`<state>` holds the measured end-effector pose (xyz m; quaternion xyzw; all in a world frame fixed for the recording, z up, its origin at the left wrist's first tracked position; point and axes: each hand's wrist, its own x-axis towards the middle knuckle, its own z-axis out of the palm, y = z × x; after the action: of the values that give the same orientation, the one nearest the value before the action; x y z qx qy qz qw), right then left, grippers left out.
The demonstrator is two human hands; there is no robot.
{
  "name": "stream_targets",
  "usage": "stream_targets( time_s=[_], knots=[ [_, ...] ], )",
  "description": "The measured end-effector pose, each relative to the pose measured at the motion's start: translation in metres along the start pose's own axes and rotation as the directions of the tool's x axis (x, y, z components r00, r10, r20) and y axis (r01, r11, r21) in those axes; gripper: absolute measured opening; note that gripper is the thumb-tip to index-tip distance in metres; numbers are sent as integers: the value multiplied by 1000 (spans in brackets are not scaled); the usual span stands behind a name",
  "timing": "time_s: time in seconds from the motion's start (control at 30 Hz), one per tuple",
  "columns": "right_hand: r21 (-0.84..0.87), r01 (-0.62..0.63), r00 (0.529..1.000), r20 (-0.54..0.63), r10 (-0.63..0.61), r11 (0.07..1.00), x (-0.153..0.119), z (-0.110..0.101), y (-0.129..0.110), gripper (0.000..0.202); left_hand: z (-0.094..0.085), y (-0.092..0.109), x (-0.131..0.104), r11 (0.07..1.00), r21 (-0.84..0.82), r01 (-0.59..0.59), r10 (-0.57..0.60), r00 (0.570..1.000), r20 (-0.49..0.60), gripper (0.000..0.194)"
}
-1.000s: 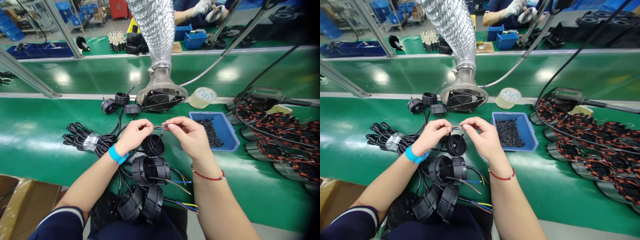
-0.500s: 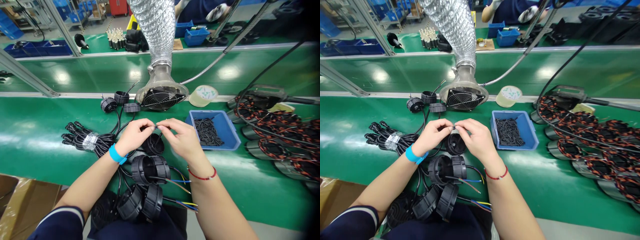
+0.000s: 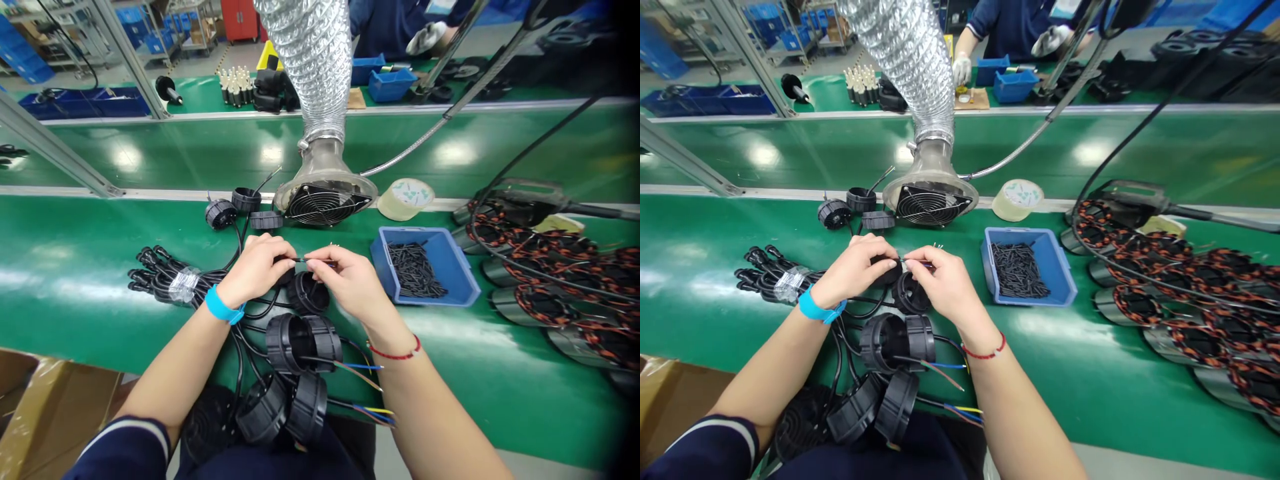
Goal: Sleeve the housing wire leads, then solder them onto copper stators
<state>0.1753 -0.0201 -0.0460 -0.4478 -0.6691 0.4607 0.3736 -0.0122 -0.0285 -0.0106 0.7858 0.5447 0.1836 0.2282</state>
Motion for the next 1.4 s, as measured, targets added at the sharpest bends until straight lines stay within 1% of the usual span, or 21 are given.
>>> stream_targets(
  time_s=[0.17, 0.27, 0.3, 0.37, 0.43, 0.47, 0.5, 0.53, 0.57, 0.6, 0.63, 0.67, 0.7, 0.73, 0.8, 0.93, 1.0, 1.1, 1.2, 1.27, 1.4],
  knots=[
    [76, 20, 1000, -25, -18, 997, 2, 1, -2, 28, 0, -3, 1, 992, -125, -26, 22, 999, -35, 9],
    [116, 91, 973, -220, -64, 989, 6, -20, 1, 46, -4, -17, 3, 953, -302, 19, -112, 949, -295, 9],
    [104, 91, 947, -318, -54, 990, 8, -31, 3, 45, -6, -23, 4, 928, -370, 36, -205, 880, -428, 9],
    [52, 20, 866, -500, 8, 998, 10, -53, 10, 40, -9, -35, 5, 889, -455, 49, -369, 666, -648, 11],
    [-100, -153, 822, -565, 71, 983, 10, -73, 19, 41, -11, -40, 5, 903, -425, 69, -402, 489, -774, 30],
    [-208, -253, 824, -559, 98, 945, 10, -82, 24, 41, -11, -38, 4, 926, -369, 80, -365, 445, -818, 41],
    [-313, -335, 835, -535, 127, 889, 9, -89, 28, 40, -10, -34, 3, 952, -295, 82, -300, 439, -847, 45],
    [-402, -393, 849, -504, 158, 827, 8, -95, 33, 38, -7, -29, 2, 974, -216, 68, -221, 482, -848, 41],
    [-467, -425, 862, -471, 189, 775, 8, -100, 38, 35, -5, -22, 1, 988, -148, 33, -141, 574, -807, 31],
    [-507, -437, 874, -436, 216, 743, 7, -103, 43, 33, -1, -15, 0, 994, -112, -13, -70, 704, -707, 20],
    [-531, -440, 882, -406, 238, 724, 7, -105, 47, 31, 3, -8, -1, 993, -106, -59, -6, 847, -532, 15],
    [-560, -442, 889, -378, 258, 701, 7, -106, 52, 32, 7, -3, -2, 989, -117, -87, 48, 953, -299, 17],
    [-588, -443, 893, -353, 279, 677, 8, -106, 56, 34, 10, 1, -3, 987, -129, -90, 83, 995, -62, 23],
    [-612, -444, 895, -332, 297, 655, 9, -106, 60, 36, 13, 4, -3, 988, -130, -78, 95, 987, 128, 31],
    [-643, -448, 894, -306, 328, 621, 11, -105, 65, 38, 18, 6, -4, 992, -112, -62, 95, 941, 325, 43],
    [-657, -451, 891, -299, 341, 604, 15, -100, 67, 35, 20, 12, -3, 977, -154, -144, 190, 920, 344, 44],
    [-650, -451, 892, -321, 317, 611, 16, -99, 65, 31, 20, 15, -3, 962, -197, -191, 248, 911, 329, 43],
    [-629, -445, 894, -351, 277, 638, 15, -99, 66, 27, 20, 18, -1, 954, -232, -189, 247, 936, 252, 19],
    [-558, -408, 896, -396, 200, 723, 15, -101, 69, 24, 22, 16, 0, 958, -265, -112, 127, 991, 40, 16],
    [-517, -379, 891, -427, 153, 767, 15, -103, 71, 23, 24, 13, 1, 932, -357, -58, 23, 995, -101, 16],
    [-465, -324, 890, -446, 98, 824, 14, -106, 66, 23, 26, 14, 2, 900, -435, -25, -41, 989, -141, 18]
  ],
)
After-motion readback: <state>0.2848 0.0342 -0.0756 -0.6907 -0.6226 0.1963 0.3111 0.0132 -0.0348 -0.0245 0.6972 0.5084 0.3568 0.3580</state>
